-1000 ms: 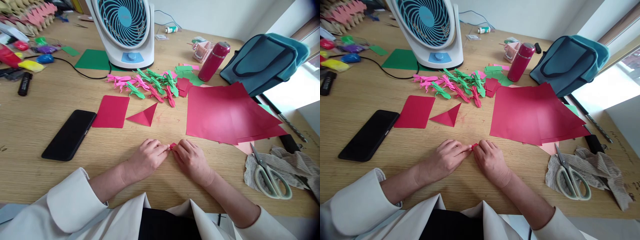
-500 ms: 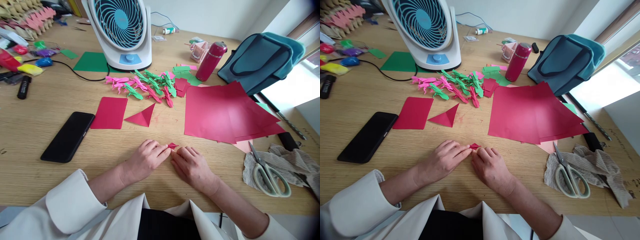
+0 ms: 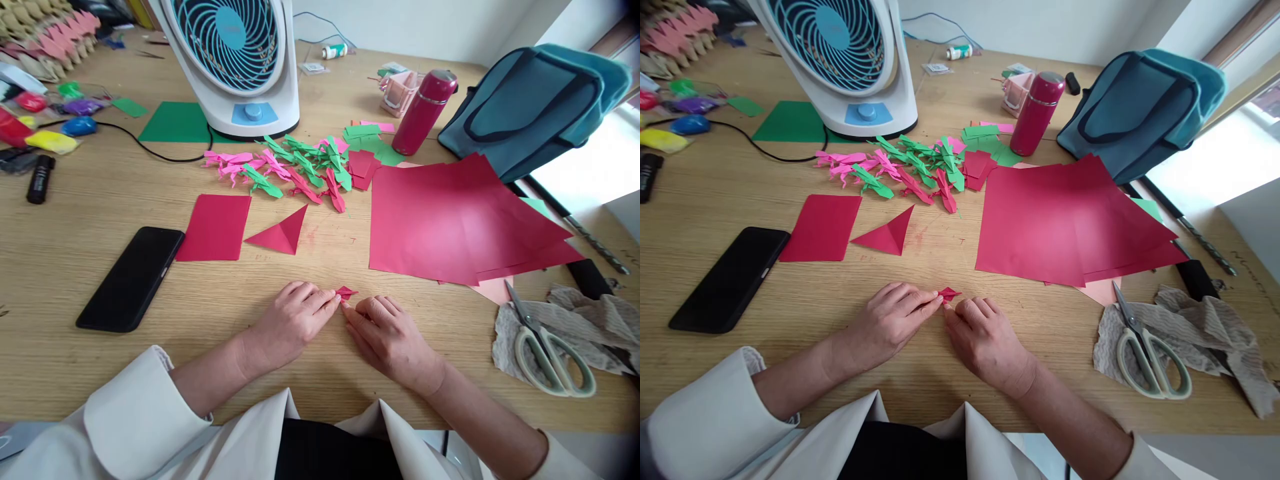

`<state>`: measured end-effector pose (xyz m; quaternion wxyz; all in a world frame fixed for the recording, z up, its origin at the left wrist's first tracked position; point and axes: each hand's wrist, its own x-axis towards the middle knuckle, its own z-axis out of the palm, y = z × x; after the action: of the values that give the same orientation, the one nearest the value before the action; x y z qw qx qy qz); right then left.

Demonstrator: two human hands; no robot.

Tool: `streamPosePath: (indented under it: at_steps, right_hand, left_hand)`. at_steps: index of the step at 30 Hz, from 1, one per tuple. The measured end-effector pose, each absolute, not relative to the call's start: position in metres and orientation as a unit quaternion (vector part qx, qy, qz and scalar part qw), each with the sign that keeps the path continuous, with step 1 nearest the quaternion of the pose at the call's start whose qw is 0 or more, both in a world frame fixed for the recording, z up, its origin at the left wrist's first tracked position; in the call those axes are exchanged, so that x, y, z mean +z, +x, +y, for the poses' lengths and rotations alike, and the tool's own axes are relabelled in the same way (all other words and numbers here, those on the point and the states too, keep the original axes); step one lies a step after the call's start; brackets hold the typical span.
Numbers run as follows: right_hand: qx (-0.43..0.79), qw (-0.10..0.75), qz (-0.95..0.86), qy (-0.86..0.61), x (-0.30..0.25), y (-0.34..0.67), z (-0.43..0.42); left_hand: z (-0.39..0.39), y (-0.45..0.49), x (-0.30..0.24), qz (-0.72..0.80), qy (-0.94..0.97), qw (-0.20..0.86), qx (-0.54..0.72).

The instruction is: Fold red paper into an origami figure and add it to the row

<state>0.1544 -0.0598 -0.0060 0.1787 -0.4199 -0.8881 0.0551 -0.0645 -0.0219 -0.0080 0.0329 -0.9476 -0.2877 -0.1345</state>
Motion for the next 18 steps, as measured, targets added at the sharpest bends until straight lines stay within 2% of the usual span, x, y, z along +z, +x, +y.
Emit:
streamPosePath:
  at_steps: [6, 18]
  right_hand:
    - [0.079, 0.165, -0.887, -0.424, -0.0092, 0.1564, -0.0600]
    - [0.044, 0.181, -0.910, -0.371, -0.0103, 0.1579, -0.0604]
  left_hand:
    - [-0.0201, -0.0643, -0.0066, -0.288, -0.948, 0.015, -0.138]
    - [-0.0189, -0.0637, -0.0013, -0.256, -0.958, 0.066, -0.112]
